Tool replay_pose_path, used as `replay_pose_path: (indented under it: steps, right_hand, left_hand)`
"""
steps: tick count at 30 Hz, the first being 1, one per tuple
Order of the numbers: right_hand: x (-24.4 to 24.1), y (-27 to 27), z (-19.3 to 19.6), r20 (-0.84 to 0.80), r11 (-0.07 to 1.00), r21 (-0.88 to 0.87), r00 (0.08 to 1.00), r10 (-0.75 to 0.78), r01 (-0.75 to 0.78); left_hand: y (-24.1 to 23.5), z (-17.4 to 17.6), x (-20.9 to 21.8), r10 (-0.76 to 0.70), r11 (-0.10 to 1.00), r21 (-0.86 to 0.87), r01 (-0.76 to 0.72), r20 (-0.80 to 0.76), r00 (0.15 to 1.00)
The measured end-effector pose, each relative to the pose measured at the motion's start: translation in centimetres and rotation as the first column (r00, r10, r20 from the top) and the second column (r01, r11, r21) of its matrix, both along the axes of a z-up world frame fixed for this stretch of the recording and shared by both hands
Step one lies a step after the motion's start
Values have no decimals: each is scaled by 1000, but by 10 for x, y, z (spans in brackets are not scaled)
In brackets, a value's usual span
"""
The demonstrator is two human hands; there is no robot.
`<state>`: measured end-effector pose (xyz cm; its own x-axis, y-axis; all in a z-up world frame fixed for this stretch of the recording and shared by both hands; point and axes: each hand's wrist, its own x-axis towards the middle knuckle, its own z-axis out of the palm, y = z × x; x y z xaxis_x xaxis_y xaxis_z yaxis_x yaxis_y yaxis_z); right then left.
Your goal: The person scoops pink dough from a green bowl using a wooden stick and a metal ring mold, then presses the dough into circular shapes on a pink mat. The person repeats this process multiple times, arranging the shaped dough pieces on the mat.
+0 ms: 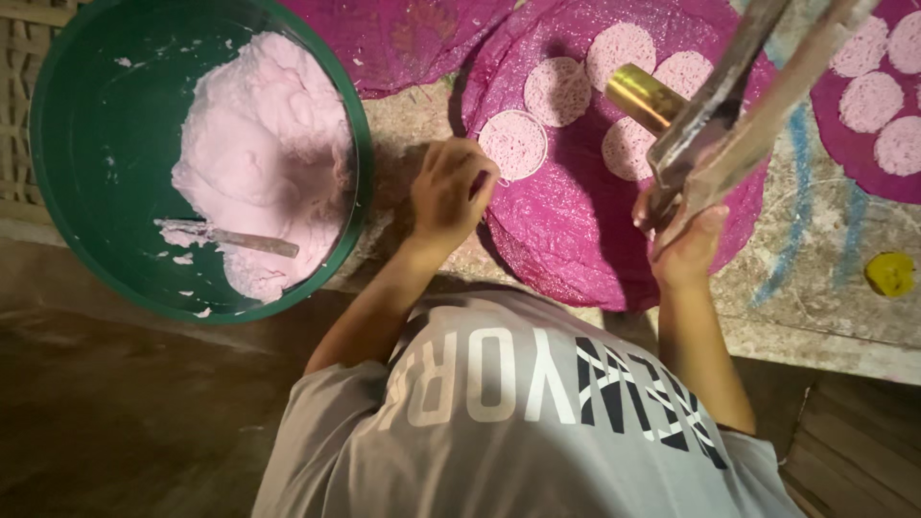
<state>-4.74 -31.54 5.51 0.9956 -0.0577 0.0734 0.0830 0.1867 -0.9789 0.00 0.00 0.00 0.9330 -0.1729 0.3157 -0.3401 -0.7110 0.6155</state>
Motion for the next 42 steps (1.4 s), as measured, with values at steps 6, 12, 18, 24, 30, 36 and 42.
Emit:
replay_pose_path:
  steps: [6,12,18,24,30,36,42]
  right_hand:
    - [-11,-7,-10,-32,963,257,997,-77,83]
    - [-25,-5,2,4,980,179,996,-92,90]
    - [-28,-2,5,-16,978,82,982,-191,191]
    - [-22,5,8,36,988,141,997,-68,62]
    - [-27,7,13,0,992,32,992,-125,125]
    - [-31,0,3,14,994,12,994,-104,104]
    - [-27,8,8,22,995,49,996,-90,89]
  left_hand:
    - [-6,61,40,35,990,121,-65,241,970]
    - [4,79,20,-71,997,37,66,176,982]
    - [4,42,8,-87,993,-53,110,322,943]
    - [17,33,6,-191,982,74,176,328,925]
    - [15,34,12,-237,971,116,210,342,909]
    - [-6,44,18,-67,977,-167,130,338,939]
    - [-13,50,47,-92,981,-150,125,208,974]
